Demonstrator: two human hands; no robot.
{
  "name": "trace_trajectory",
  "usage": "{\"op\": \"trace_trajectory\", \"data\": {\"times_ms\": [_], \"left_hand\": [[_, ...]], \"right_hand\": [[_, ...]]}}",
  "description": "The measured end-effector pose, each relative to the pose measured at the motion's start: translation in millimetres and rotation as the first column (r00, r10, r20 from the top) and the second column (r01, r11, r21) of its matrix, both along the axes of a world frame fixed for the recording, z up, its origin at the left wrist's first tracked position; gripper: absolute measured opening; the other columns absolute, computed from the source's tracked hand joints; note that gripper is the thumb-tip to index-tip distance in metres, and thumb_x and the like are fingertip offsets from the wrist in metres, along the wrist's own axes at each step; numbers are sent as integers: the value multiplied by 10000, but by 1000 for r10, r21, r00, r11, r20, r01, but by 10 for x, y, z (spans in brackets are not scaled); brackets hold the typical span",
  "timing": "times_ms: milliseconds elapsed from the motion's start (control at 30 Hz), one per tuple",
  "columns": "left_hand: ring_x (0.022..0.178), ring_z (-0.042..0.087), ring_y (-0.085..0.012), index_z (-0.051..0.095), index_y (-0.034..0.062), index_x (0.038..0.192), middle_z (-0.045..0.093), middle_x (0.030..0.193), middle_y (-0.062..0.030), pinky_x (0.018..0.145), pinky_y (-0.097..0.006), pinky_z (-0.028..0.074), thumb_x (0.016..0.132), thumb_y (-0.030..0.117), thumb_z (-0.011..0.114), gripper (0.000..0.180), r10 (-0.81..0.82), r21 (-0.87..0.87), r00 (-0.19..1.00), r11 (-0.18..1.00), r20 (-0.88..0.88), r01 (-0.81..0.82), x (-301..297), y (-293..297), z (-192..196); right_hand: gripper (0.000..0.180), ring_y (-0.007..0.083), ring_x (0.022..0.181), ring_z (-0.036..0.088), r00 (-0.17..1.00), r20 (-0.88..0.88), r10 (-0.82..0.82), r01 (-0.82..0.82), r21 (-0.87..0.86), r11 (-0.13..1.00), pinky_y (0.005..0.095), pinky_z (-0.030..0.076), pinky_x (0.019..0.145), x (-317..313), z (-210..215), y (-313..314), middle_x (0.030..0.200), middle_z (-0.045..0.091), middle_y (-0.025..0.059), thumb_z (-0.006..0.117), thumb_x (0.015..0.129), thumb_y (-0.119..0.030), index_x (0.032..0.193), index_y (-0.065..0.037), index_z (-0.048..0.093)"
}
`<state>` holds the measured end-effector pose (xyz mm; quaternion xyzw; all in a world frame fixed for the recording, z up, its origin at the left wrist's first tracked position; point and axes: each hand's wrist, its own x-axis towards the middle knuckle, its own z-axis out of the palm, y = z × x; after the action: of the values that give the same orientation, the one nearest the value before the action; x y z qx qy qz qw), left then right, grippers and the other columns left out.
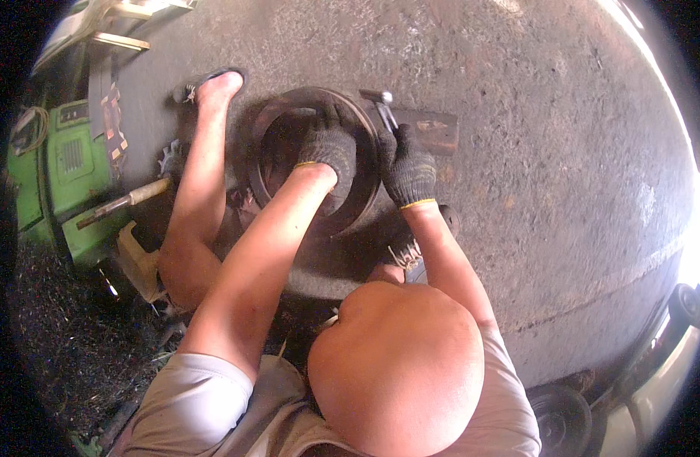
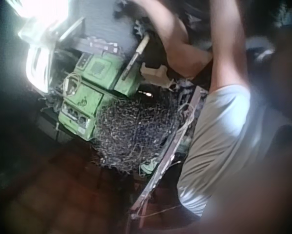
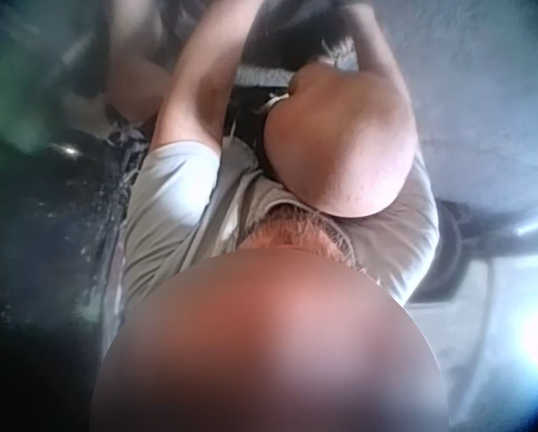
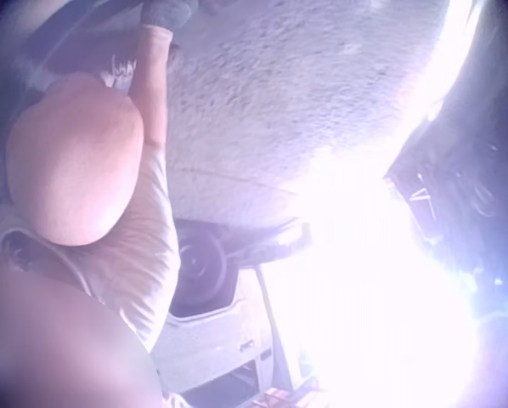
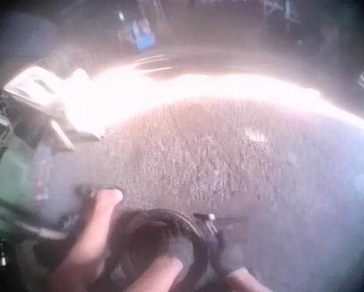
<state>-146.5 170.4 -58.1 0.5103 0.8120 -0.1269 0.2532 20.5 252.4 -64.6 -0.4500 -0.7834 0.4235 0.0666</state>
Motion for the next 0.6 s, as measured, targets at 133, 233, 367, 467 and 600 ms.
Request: {"op": "trace_trajectory", "data": {"times_ms": [133, 233, 367, 467, 600], "left_hand": [[1477, 459, -495, 463, -33, 1579, 389, 1649, -337, 1218, -554, 376, 1001, 277, 559, 662, -25, -79, 1000, 997, -15, 24, -13, 16, -36], [1531, 386, -505, 446, -3, 1603, 355, 1686, -312, 1249, -582, 333, 1012, 302, 549, 673, 14, -95, 989, 995, -149, -28, 59, 25, -46], [1560, 307, -547, 325, -50, 1638, 306, 1687, -356, 1270, -630, 280, 951, 353, 647, 860, -120, -124, 986, 987, -113, 106, 81, -23, 28], [1545, 363, -495, 415, -22, 1607, 345, 1683, -330, 1247, -608, 315, 1013, 302, 539, 688, -113, -62, 976, 993, -188, 103, 94, -3, 53], [1543, 387, -472, 449, 13, 1605, 371, 1697, -272, 1243, -568, 343, 1077, 265, 412, 586, 41, -30, 980, 998, -193, -48, 84, 22, -37]], "right_hand": [[469, 578, 1021, 668, 996, 82, 41, -41, -8, 999, 641, 520, 835, -9, -23, -1, 1071, 706, 350, 545, 1085, -463, 1348, -80, 608], [453, 559, 972, 691, 985, 161, 68, -66, -18, 998, 642, 532, 782, -52, -28, 45, 1009, 714, 341, 555, 1072, -506, 1226, -87, 632], [488, 559, 989, 692, 994, -73, -87, 87, 2, 996, 649, 530, 814, -93, 55, 30, 1026, 717, 342, 538, 1071, -535, 1213, -77, 633], [482, 554, 1021, 683, 979, -194, -64, 60, -28, 998, 645, 524, 828, -152, 101, 33, 1052, 714, 341, 539, 1075, -525, 1204, -70, 635], [480, 553, 1071, 672, 969, 203, 141, -126, -83, 988, 624, 534, 857, -213, 102, 82, 1083, 717, 334, 533, 1081, -517, 1223, -71, 639]]}}
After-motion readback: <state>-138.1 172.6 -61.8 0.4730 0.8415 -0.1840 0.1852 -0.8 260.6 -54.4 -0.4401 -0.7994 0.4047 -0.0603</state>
